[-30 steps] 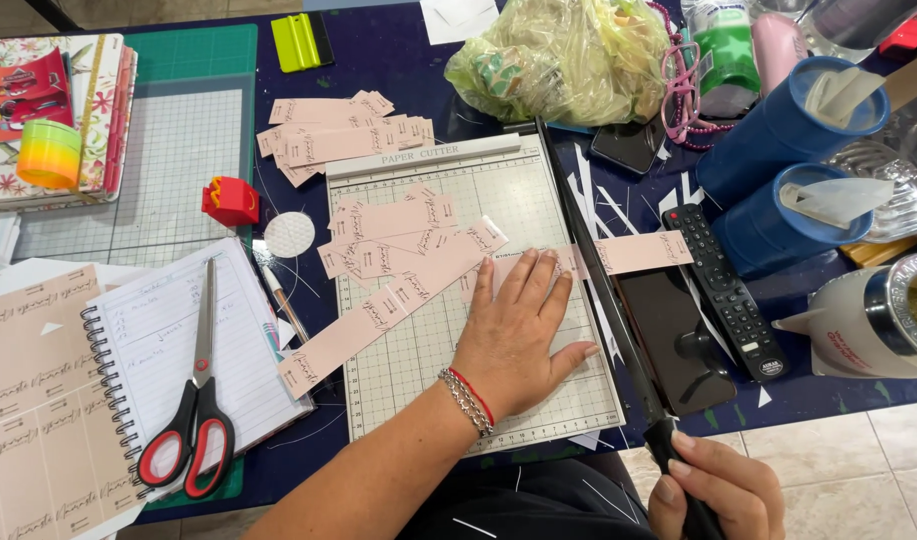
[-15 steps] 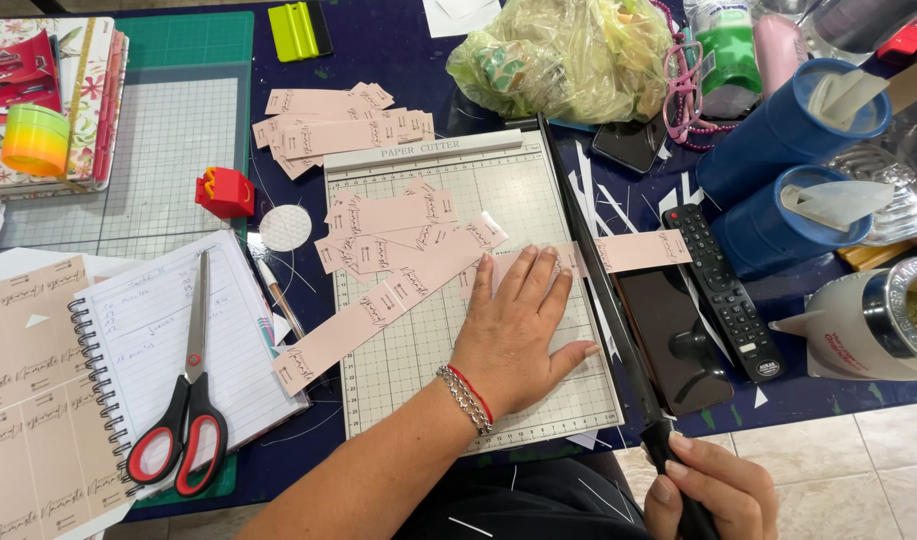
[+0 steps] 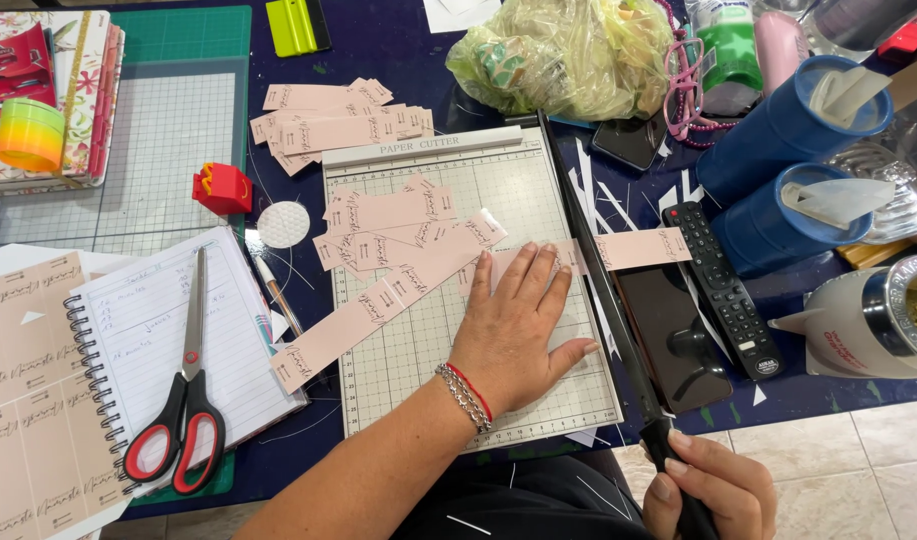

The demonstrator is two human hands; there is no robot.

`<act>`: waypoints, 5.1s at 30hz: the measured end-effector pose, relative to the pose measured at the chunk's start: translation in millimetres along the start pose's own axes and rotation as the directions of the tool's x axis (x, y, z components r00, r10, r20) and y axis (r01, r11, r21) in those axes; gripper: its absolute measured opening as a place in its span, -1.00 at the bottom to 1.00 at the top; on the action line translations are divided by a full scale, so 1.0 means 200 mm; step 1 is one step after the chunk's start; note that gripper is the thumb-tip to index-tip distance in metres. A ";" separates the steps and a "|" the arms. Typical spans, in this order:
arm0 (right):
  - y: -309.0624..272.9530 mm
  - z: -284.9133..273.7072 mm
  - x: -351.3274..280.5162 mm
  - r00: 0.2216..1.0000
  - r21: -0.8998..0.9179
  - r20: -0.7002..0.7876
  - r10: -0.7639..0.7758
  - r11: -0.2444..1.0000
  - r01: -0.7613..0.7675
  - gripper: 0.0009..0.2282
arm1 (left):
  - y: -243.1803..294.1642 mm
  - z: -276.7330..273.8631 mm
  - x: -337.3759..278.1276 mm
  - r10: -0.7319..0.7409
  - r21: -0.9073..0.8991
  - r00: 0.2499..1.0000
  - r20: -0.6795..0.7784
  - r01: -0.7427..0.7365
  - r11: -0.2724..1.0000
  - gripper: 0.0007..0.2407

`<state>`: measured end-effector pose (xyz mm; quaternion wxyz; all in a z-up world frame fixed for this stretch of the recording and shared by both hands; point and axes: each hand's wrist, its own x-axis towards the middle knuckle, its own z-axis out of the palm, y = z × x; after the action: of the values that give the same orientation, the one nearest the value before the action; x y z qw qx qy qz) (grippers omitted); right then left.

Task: Cutting and trimming printed paper strips using a manual paper cutter and scissors on a workspace.

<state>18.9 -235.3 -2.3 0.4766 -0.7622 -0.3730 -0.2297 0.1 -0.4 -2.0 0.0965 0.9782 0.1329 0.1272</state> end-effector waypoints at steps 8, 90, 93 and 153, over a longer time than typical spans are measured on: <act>-0.01 0.00 0.00 1.000 -0.004 0.007 0.014 1.000 -0.014 -0.90 | 0.00 -0.01 0.00 -0.006 -0.012 0.999 0.033 0.006 1.000 -0.30; -0.24 -0.11 0.56 0.989 0.036 0.052 -0.137 0.990 0.135 -0.89 | -0.11 -0.05 0.04 0.073 -0.107 0.986 0.149 -0.058 0.993 -0.46; -0.22 -0.10 0.55 0.994 0.043 0.031 -0.107 0.994 0.105 -0.89 | -0.12 -0.02 0.11 0.103 -0.118 0.978 0.183 -0.082 0.990 -0.39; -0.15 0.00 0.09 0.988 -0.036 -0.021 0.150 0.988 -0.151 -0.92 | -0.12 0.03 0.14 0.096 -0.050 0.995 0.016 -0.095 0.994 -0.33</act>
<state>6.7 -221.2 26.4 0.4818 -0.7947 -0.3056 -0.2072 22.5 28.5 -7.5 0.1156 0.9819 0.0818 0.1259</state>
